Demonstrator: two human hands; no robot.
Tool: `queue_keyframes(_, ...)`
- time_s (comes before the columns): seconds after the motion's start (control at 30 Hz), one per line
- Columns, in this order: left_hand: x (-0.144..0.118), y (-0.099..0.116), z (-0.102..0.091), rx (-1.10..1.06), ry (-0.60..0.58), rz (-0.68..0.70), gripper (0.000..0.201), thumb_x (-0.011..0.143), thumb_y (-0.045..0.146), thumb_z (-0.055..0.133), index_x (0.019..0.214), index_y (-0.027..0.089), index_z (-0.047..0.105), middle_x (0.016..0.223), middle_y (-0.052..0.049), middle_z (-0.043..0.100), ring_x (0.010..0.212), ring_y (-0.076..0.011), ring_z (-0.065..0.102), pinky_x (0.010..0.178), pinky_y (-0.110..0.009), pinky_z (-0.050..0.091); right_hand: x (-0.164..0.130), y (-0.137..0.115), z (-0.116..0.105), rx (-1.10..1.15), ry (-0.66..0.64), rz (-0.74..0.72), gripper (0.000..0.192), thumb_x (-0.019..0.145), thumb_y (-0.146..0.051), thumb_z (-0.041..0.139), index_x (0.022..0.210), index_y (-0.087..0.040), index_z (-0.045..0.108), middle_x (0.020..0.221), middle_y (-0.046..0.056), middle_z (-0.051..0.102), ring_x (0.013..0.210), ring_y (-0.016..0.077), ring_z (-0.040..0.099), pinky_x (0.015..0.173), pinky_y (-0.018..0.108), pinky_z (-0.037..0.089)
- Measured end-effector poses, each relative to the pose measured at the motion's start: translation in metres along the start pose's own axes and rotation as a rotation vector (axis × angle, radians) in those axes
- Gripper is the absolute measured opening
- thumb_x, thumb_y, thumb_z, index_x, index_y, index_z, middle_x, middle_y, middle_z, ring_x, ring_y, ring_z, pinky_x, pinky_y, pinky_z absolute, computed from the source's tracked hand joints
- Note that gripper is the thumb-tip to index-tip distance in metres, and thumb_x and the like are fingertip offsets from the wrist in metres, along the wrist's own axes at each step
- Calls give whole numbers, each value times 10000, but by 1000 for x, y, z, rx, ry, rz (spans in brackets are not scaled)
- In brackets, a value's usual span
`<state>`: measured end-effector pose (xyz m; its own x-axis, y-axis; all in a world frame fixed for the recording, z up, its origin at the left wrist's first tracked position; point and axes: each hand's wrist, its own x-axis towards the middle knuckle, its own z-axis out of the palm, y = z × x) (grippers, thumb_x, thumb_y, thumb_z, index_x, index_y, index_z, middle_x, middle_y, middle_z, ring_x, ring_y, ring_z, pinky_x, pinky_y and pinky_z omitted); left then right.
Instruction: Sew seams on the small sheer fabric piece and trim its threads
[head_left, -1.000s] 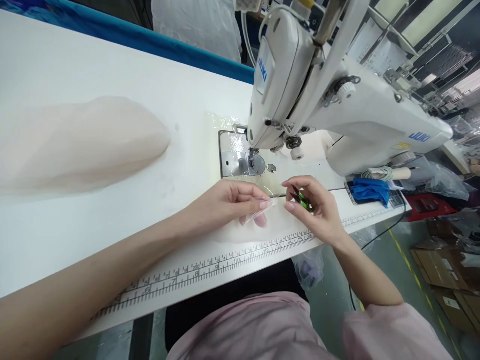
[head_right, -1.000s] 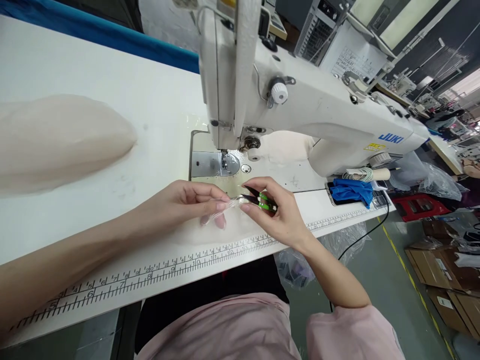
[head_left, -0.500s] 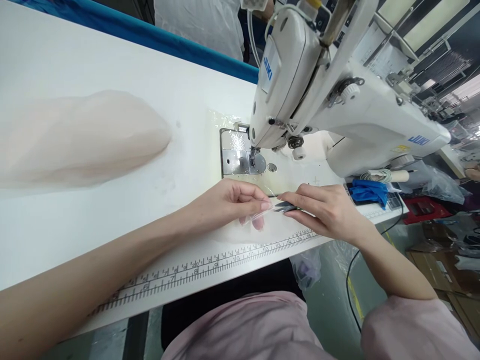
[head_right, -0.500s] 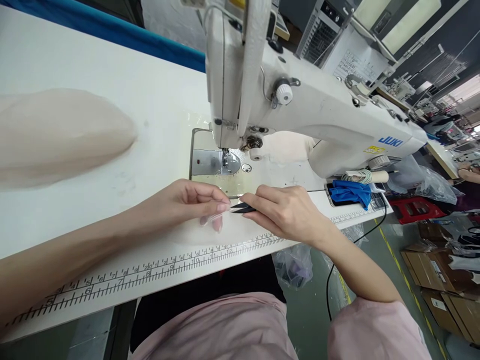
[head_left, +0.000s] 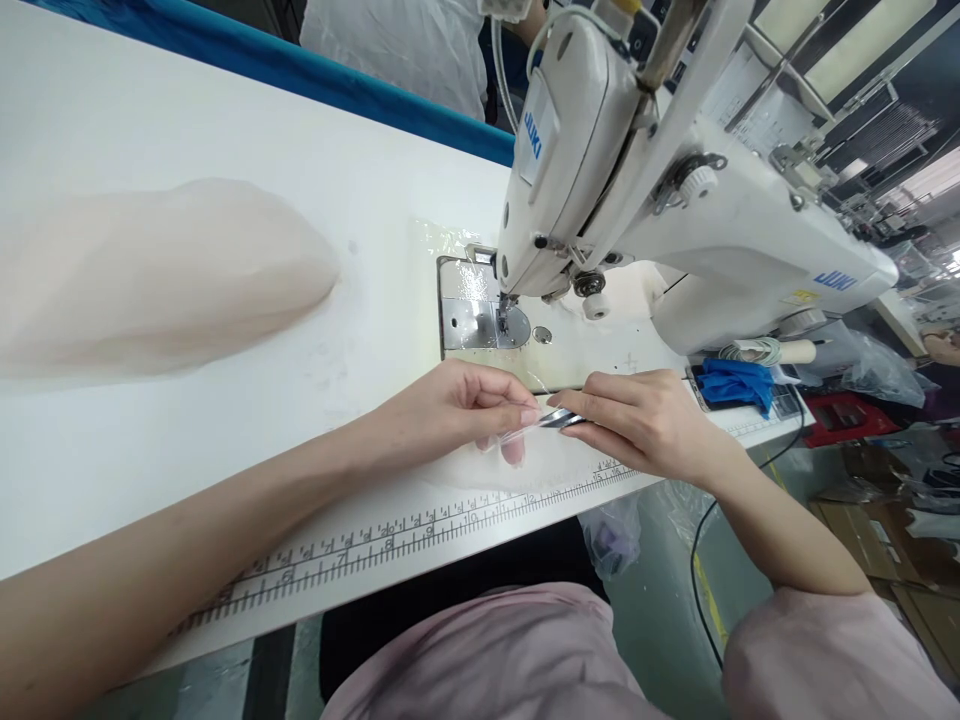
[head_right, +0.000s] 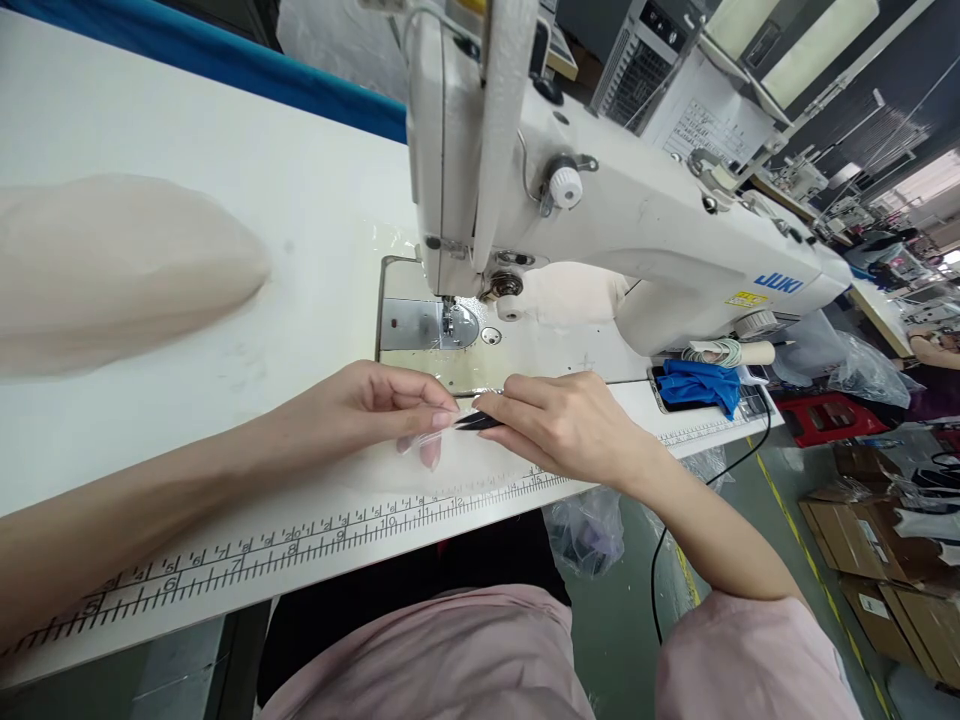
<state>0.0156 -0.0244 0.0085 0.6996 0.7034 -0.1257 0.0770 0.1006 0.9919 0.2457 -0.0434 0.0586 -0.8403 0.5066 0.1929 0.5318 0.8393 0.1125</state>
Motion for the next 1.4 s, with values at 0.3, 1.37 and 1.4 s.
queue_keyframes(0.3,0,-2,0,36,-1,49,226,850,413,604,821,210,700,629,8,691,532,-102,483,530,-224,396,-1,1,1,40,-21,7,327,996,-370,423,1104,-151,640,724,-9,582,546,79,472,467,258,250)
queue_keyframes(1.37,1,-1,-1,-7,-35,31,222,865,413,603,852,202,670,652,16,692,560,-89,497,552,-213,386,1,0,4,383,132,180,260,923,-340,564,1074,-148,650,746,17,610,582,88,511,506,226,350)
queue_keyframes(1.4,1,-2,-1,-7,-30,30,225,862,419,608,856,202,667,664,14,700,561,-90,512,550,-212,390,1,-1,5,477,184,252,244,892,-339,609,1039,-151,659,747,18,610,588,90,509,513,224,363)
